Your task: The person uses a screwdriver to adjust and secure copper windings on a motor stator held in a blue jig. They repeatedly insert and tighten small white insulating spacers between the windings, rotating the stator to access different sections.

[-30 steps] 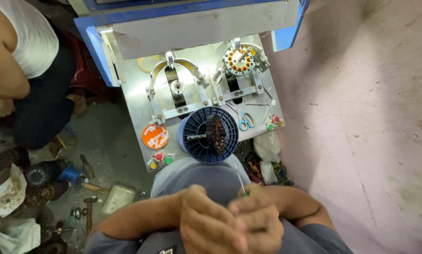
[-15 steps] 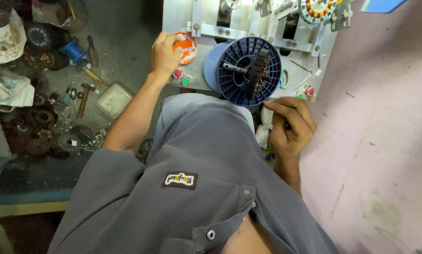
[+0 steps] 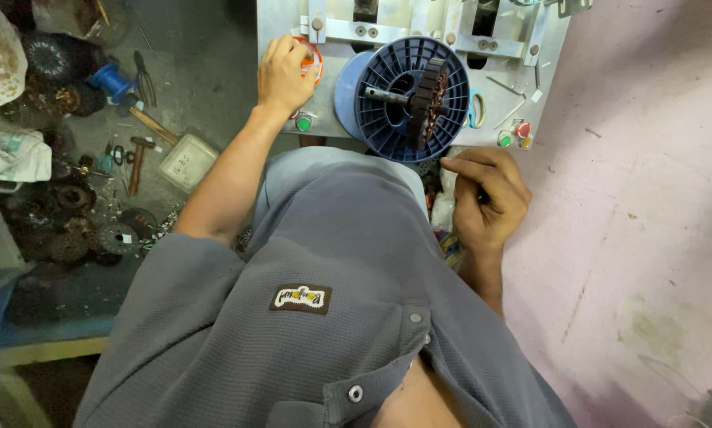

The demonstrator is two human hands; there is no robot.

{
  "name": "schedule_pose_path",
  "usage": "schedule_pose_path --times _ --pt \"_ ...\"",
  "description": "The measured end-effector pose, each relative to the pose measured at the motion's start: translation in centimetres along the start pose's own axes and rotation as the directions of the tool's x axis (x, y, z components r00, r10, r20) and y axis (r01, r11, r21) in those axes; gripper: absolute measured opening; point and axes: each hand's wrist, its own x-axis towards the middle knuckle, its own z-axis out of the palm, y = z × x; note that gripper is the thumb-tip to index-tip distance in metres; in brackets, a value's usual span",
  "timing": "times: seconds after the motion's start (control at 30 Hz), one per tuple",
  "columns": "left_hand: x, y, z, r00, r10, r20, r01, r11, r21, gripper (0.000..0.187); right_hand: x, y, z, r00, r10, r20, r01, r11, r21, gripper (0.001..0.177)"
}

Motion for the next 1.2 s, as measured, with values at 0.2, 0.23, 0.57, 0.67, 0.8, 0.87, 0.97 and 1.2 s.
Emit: schedule_pose_path --times 0.2,0.23,0.57,0.67,0.8,0.87,0.97,1.2 --pt "0.4 0.1 0.9 0.998 -0.061 0.007 0.062 0.997 -0.052 0.015 -0.2 0.3 -0.1 1.000 0.003 -0.001 -0.003 1.000 -0.004 0.031" --pt "0.4 0.0 1.1 0.997 -0.075 0.002 0.075 0.996 -0.055 0.013 -0.2 0.3 -0.2 1.000 -0.001 0.005 0.001 1.000 0.001 0.031" --pt "1.4 3.3 -2.6 0.977 -0.214 -0.011 0.202 0.939 -0.278 0.010 0.9 -0.2 0.1 0.997 0.076 0.001 -0.076 0.995 0.060 0.030" --pt "2.0 7.5 -6.3 0.962 -0.172 0.213 0.267 0.755 -0.599 0.010 1.9 -1.1 0.1 0.991 0.128 0.046 -0.131 0.990 0.056 0.020" --pt "2.1 13.4 -11.5 0.813 0.222 0.539 0.463 0.315 -0.828 0.020 4.1 -1.2 0.7 0.964 -0.221 0.146 0.230 0.972 -0.048 0.027" --pt "2.3 15.8 -12.9 0.759 0.317 0.569 0.518 0.235 -0.822 0.017 5.1 -1.0 0.7 0.911 -0.345 0.227 0.355 0.935 -0.001 0.029" --pt "3.1 18.1 -13.6 0.753 0.338 0.565 0.544 0.163 -0.823 0.017 5.9 -0.9 0.7 0.900 -0.366 0.235 0.385 0.922 -0.039 0.022" --pt "4.0 19.2 -14.6 0.901 0.428 0.074 -0.192 0.546 -0.816 0.016 5.8 -1.1 1.3 0.971 -0.213 0.106 0.223 0.971 -0.091 0.018"
